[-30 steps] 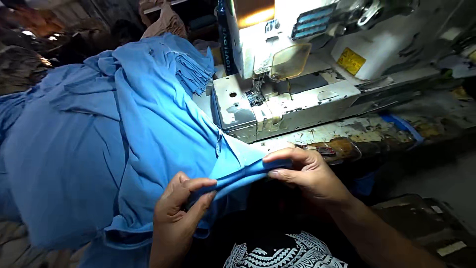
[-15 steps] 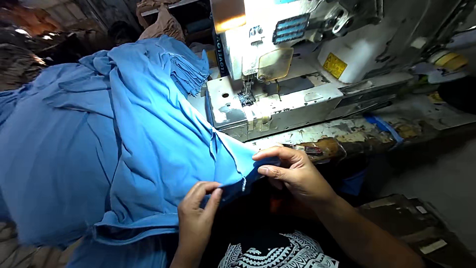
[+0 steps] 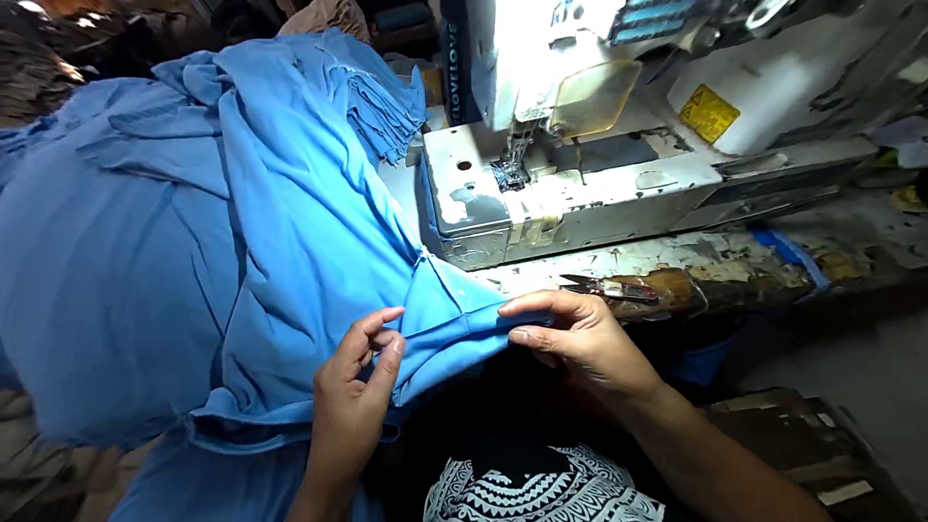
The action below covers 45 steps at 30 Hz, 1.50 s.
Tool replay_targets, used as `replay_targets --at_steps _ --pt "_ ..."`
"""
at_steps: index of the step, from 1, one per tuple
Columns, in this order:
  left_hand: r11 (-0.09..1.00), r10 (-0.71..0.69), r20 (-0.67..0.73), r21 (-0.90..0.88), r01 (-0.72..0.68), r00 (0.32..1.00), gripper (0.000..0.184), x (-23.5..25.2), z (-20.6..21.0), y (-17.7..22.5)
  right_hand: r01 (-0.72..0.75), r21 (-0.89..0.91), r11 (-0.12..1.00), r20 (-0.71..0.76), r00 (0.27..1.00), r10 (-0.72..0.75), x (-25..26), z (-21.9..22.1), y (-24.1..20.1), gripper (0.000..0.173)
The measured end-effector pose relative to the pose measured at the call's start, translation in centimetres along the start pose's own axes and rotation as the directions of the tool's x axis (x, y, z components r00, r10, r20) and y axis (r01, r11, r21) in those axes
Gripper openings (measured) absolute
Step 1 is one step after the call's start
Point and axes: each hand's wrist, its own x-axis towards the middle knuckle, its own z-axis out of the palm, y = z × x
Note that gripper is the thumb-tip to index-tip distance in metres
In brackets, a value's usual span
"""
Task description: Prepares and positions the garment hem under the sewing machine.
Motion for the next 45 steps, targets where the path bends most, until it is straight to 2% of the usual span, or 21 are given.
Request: replay_targets --at_steps 2,4,8,10,12,13,14,15,17,20,22,25,29,31,33,36,39,40,42,43,45 --pt "0.990 0.068 -0.017 -0.126 -0.070 0.998 0.021 0.2 -0.6 0.3 0.035 -0.061 0.998 -0.008 0.999 -0.036 0.3 0.0 -0.1 0.024" --pt "0.984 0.131 0.019 -0.122 -0.128 0.991 0.018 0.1 -1.1 1.1 0.053 -0.142 0.988 -0.015 0.998 -0.056 0.3 0.0 -0.3 0.025" --pt "0.933 0.299 0.031 0.202 -0.299 0.954 0.018 0.4 -0.5 0.9 0.035 -0.303 0.952 -0.044 0.998 -0.051 0.2 0.0 -0.1 0.021" --pt "0.905 0.328 0.005 0.286 -0.316 0.945 0.016 1.5 0.0 0.3 0.023 -0.386 0.922 -0.065 0.997 -0.052 0.4 -0.2 0.2 0.014" --pt "0.973 0.182 -0.003 0.145 -0.180 0.983 0.019 3.2 0.8 0.1 0.049 -0.469 0.882 -0.080 0.992 -0.098 0.8 -0.7 0.5 0.012" --pt "0.998 0.046 0.003 -0.030 -0.046 0.999 0.017 4.5 1.5 0.6 0.076 -0.479 0.875 -0.068 0.990 -0.123 1.1 -1.0 0.5 0.015" --pt "0.977 -0.070 0.027 -0.201 0.074 0.997 0.016 6.0 2.2 1.3 0.102 -0.459 0.883 -0.050 0.989 -0.140 1.5 -1.3 0.4 0.018" --pt "0.962 -0.101 0.061 -0.248 0.113 0.993 0.019 7.8 2.8 2.0 0.118 -0.411 0.904 -0.043 0.988 -0.148 1.9 -1.6 0.1 0.020" --pt "0.999 0.046 0.124 -0.020 -0.044 0.991 0.020 11.9 4.1 2.9 0.094 -0.244 0.965 -0.087 0.989 -0.118 2.8 -2.0 -0.4 0.022" --pt "0.868 0.232 0.325 0.357 -0.346 0.917 0.021 18.3 7.0 1.3 0.053 0.007 0.999 -0.148 0.988 -0.051 3.6 -2.7 0.1 0.028" --pt "0.831 0.196 0.420 0.408 -0.378 0.886 0.020 21.4 9.8 -0.3 0.063 0.015 0.998 -0.198 0.979 -0.058 4.1 -3.2 0.7 0.031" --pt "0.811 0.168 0.428 0.453 -0.372 0.888 0.032 23.8 12.3 -0.7 0.040 0.004 0.999 -0.235 0.971 -0.038 5.1 -3.5 0.8 0.032" --pt "0.564 0.230 0.518 0.619 -0.547 0.824 0.028 25.7 11.3 -5.2 0.012 0.076 0.997 -0.204 0.979 0.004 5.7 -2.9 0.4 0.032" --pt "0.560 0.180 0.502 0.655 -0.508 0.846 0.030 25.7 11.5 -5.0 0.001 0.070 0.998 -0.220 0.975 0.014 5.8 -2.7 0.5 0.032" --pt "0.678 0.057 0.434 0.644 -0.354 0.899 0.038 25.2 12.3 -2.0 -0.020 0.045 0.999 -0.209 0.977 0.029 5.9 -2.7 0.7 0.032" --pt "0.723 -0.054 0.351 0.660 -0.206 0.935 0.050 25.2 12.0 -0.4 0.046 -0.227 0.973 -0.175 0.981 -0.087 5.0 -3.4 0.9 0.038" --pt "0.798 0.193 0.347 0.488 -0.353 0.918 0.028 21.4 9.2 0.6 0.276 -0.628 0.727 -0.194 0.850 -0.490 3.1 -3.9 0.8 0.026" --pt "0.809 0.266 0.350 0.425 -0.405 0.898 0.021 19.4 8.1 1.1 0.291 -0.721 0.629 -0.166 0.808 -0.565 2.9 -4.1 0.7 0.025" --pt "0.774 0.339 0.374 0.411 -0.482 0.863 0.025 16.0 6.7 1.6 0.274 -0.827 0.491 -0.108 0.779 -0.617 3.6 -4.2 1.1 0.032" --pt "0.744 0.360 0.383 0.433 -0.509 0.851 0.027 14.7 6.6 1.4 0.279 -0.829 0.485 -0.098 0.781 -0.617 4.1 -4.2 1.5 0.027" --pt "0.682 0.406 0.368 0.488 -0.545 0.837 0.029 14.0 7.3 0.4 0.306 -0.748 0.588 -0.128 0.804 -0.581 5.3 -3.8 1.4 0.013"
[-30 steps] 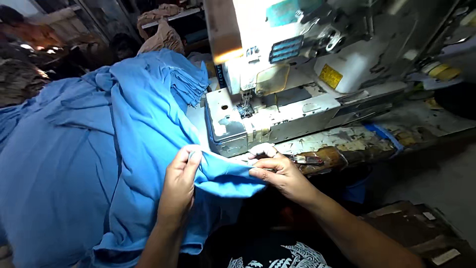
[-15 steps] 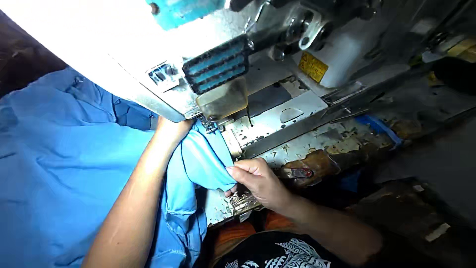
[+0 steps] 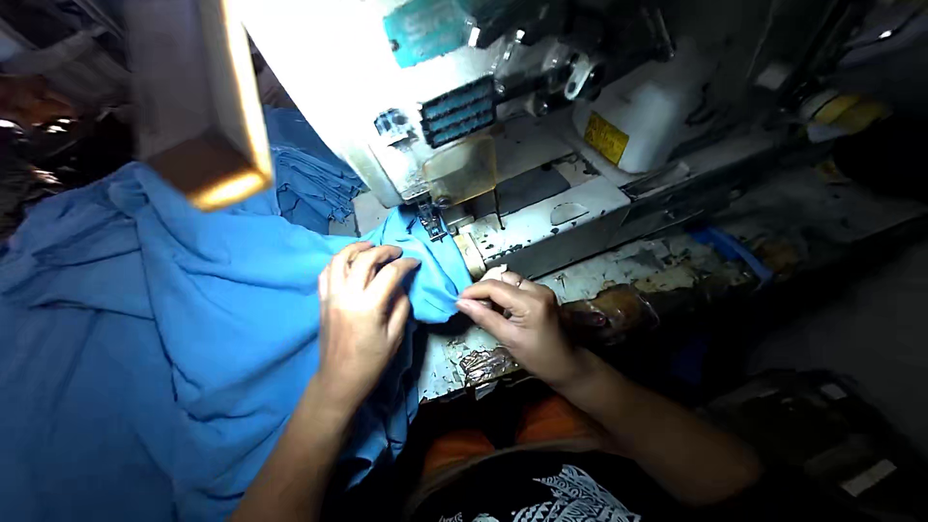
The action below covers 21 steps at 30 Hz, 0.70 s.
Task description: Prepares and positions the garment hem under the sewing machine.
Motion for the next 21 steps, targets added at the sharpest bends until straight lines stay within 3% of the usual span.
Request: replay_targets --at_steps 3,5,7,10,12,14,16,18,21 --pt "0.999 0.003 -0.149 -0.035 -0.009 0.989 0.024 1.0 2.4 -0.3 -0.124 0.276 0.953 0.013 0.992 0.126 0.8 -0.1 -1.2 0.012" --pt "0.970 -0.030 -0.300 -0.238 -0.045 0.953 0.017 1.8 3.0 0.4 -0.146 0.339 0.929 -0.002 0.988 0.156 0.3 -0.5 -1.3 0.008" --pt "0.874 -0.093 -0.397 -0.472 -0.116 0.913 0.010 2.3 1.2 1.4 -0.132 0.298 0.945 0.011 0.991 0.135 -0.8 -0.3 -1.2 0.014" --pt "0.863 -0.089 -0.424 -0.484 -0.143 0.901 0.010 2.8 -3.1 2.1 -0.015 0.170 0.985 0.250 0.968 -0.028 -2.1 3.4 -2.6 0.020" --pt "0.919 -0.064 -0.415 -0.379 -0.109 0.907 0.013 3.3 -4.3 1.9 0.153 0.121 0.981 0.498 0.846 -0.194 -2.0 6.6 -3.3 0.028" --pt "0.938 -0.082 -0.391 -0.342 -0.062 0.917 0.015 3.4 -4.5 1.5 0.307 0.133 0.942 0.559 0.762 -0.327 -1.7 8.2 -3.2 0.024" --pt "0.933 -0.121 -0.377 -0.360 -0.025 0.919 0.015 2.9 -4.5 1.0 0.372 0.122 0.920 0.376 0.841 -0.390 -1.7 7.0 -2.8 0.015" --pt "0.913 -0.161 -0.391 -0.408 -0.014 0.906 0.014 2.3 -4.3 0.5 0.358 -0.035 0.933 0.086 0.931 -0.354 -1.0 3.8 -2.0 0.016" --pt "0.887 -0.185 -0.411 -0.462 -0.028 0.893 0.009 2.1 -4.1 0.6 0.278 -0.296 0.914 -0.144 0.933 -0.330 2.1 1.0 0.1 0.010"
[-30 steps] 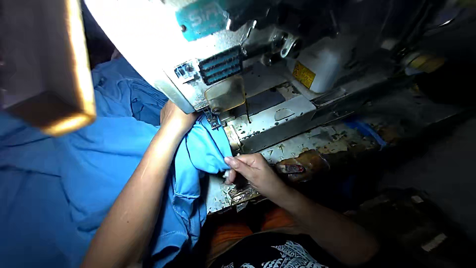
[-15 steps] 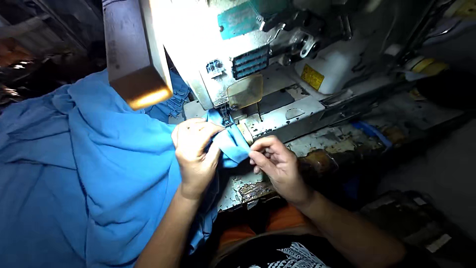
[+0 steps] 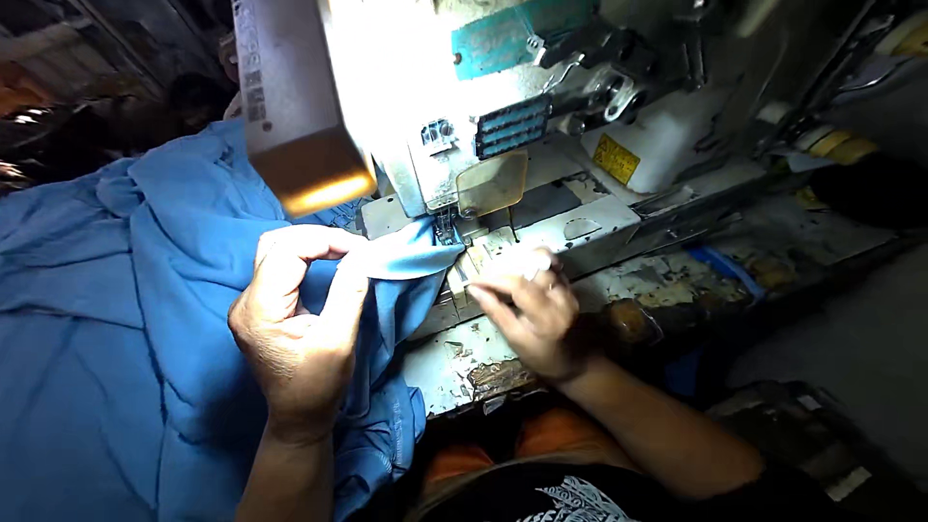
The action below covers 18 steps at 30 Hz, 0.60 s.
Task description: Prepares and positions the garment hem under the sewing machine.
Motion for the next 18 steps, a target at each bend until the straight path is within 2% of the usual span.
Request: replay_targets --at_steps 2,5,8,12,14,16,17,18 --pt "0.999 0.032 0.004 -0.017 -0.032 0.999 0.007 0.1 0.2 0.2 0.010 -0.020 1.000 0.001 1.000 -0.010 1.8 0.8 1.3 0.019" --pt "0.993 0.120 0.009 -0.001 -0.120 0.993 0.009 -0.1 0.4 0.5 -0.025 0.099 0.995 0.079 0.997 0.018 3.0 1.5 1.1 0.011" --pt "0.976 0.216 0.026 0.036 -0.217 0.976 0.009 -1.3 0.4 0.8 -0.176 0.278 0.944 0.276 0.956 0.097 2.8 -0.3 -0.1 0.010" --pt "0.894 0.420 0.149 0.101 -0.437 0.895 0.008 -3.8 1.1 1.0 -0.383 0.456 0.804 0.479 0.867 0.141 0.6 -4.3 -2.7 0.014" --pt "0.900 0.412 0.216 0.057 -0.432 0.885 0.010 -5.1 1.2 1.3 -0.448 0.499 0.742 0.526 0.837 0.152 -1.0 -5.7 -3.8 0.018" --pt "0.922 0.361 0.270 0.043 -0.386 0.893 0.013 -4.7 0.6 2.9 -0.431 0.476 0.766 0.517 0.842 0.152 -2.1 -6.3 -4.2 0.021" --pt "0.913 0.355 0.337 0.074 -0.401 0.872 0.015 -4.0 0.2 4.0 -0.409 0.457 0.790 0.509 0.848 0.145 -2.3 -6.4 -4.2 0.022" --pt "0.881 0.364 0.445 0.120 -0.458 0.818 0.016 -3.1 0.2 5.1 -0.380 0.439 0.814 0.505 0.854 0.126 -2.4 -6.5 -4.2 0.023"
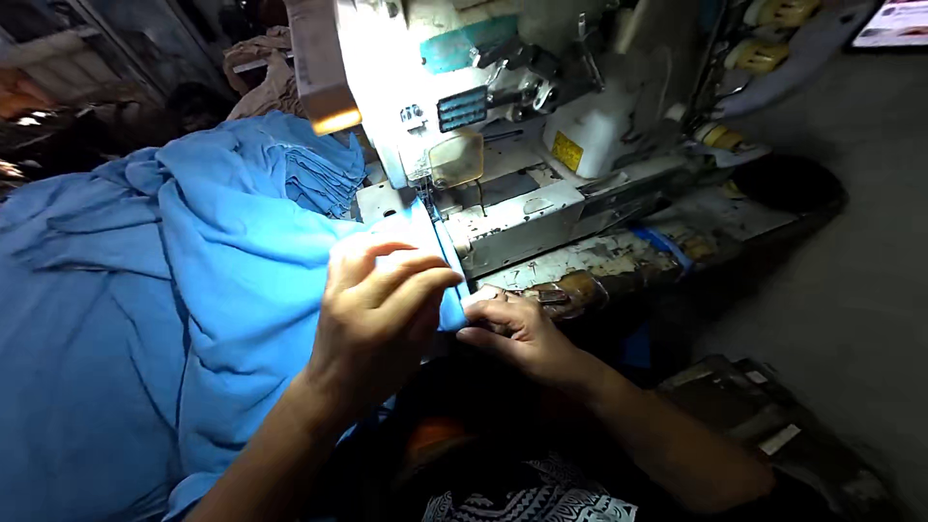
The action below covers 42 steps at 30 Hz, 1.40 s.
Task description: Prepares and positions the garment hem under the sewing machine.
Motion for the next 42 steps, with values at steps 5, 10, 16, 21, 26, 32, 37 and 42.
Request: replay_targets --at_steps 5,10,16,21,26,32,37,42 --pt "0.981 0.040 0.721 0.102 -0.163 0.692 0.005 3.6 0.7 -1.9 -0.041 -0.027 0.999 0.060 0.997 0.042 1.0 0.0 2.4 0.018" --pt "0.976 0.056 0.641 0.128 -0.178 0.765 0.013 4.4 -0.3 -7.0 -0.116 0.106 0.988 -0.025 0.992 0.120 1.0 1.1 4.8 0.018" --pt "0.971 0.075 0.573 0.146 -0.192 0.816 0.025 4.8 -0.7 -9.8 -0.058 0.085 0.995 -0.047 0.997 0.062 2.3 1.0 6.6 0.016" --pt "0.969 0.080 0.539 0.155 -0.192 0.839 0.030 5.0 -1.0 -10.8 -0.039 0.007 0.999 -0.052 0.998 0.039 3.2 1.0 7.4 0.015" --pt "0.966 0.079 0.537 0.167 -0.197 0.840 0.031 5.2 -1.2 -10.7 -0.043 0.001 0.999 -0.053 0.998 0.043 3.3 0.9 7.6 0.015" --pt "0.955 0.063 0.530 0.213 -0.204 0.846 0.031 5.6 -1.6 -10.0 -0.065 -0.010 0.998 -0.052 0.997 0.065 3.5 0.8 7.3 0.016" --pt "0.958 0.018 0.500 0.239 -0.158 0.866 0.032 5.4 -1.4 -10.5 -0.077 -0.010 0.997 -0.054 0.996 0.076 3.7 0.8 7.3 0.016" --pt "0.961 0.042 0.481 0.219 -0.166 0.876 0.029 5.2 -1.9 -9.1 -0.069 0.011 0.998 -0.060 0.996 0.069 3.9 0.7 7.2 0.015"
